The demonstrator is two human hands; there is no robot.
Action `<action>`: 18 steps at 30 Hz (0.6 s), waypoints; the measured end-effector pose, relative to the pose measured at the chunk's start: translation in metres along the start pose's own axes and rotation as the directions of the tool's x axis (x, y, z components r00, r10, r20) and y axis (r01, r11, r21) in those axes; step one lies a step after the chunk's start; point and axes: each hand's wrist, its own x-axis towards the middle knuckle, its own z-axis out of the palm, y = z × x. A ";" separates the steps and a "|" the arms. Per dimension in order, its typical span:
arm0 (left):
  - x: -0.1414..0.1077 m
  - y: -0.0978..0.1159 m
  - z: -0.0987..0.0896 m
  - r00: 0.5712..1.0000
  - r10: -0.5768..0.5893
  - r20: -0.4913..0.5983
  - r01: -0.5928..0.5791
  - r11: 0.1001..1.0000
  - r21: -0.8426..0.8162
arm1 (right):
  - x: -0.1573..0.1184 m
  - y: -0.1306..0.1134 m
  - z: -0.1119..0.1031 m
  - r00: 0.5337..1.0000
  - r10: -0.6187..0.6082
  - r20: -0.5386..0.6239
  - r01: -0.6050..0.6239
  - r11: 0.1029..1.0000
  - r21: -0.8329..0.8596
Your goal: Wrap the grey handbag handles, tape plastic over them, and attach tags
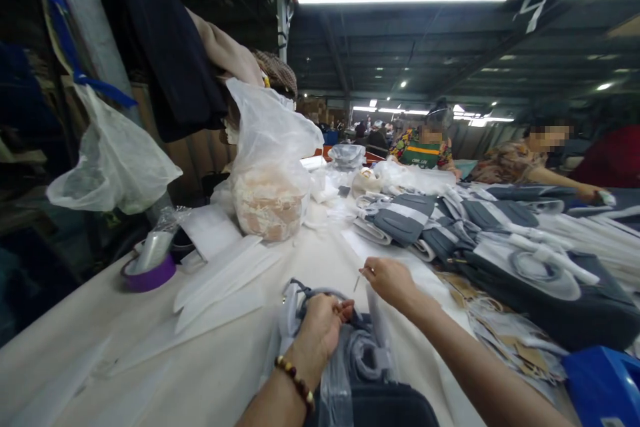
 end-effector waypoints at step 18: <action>0.022 -0.026 -0.004 0.981 0.163 -0.101 -0.152 0.982 0.115 | 0.044 -0.028 0.015 0.791 -0.320 0.521 0.364 0.931 0.018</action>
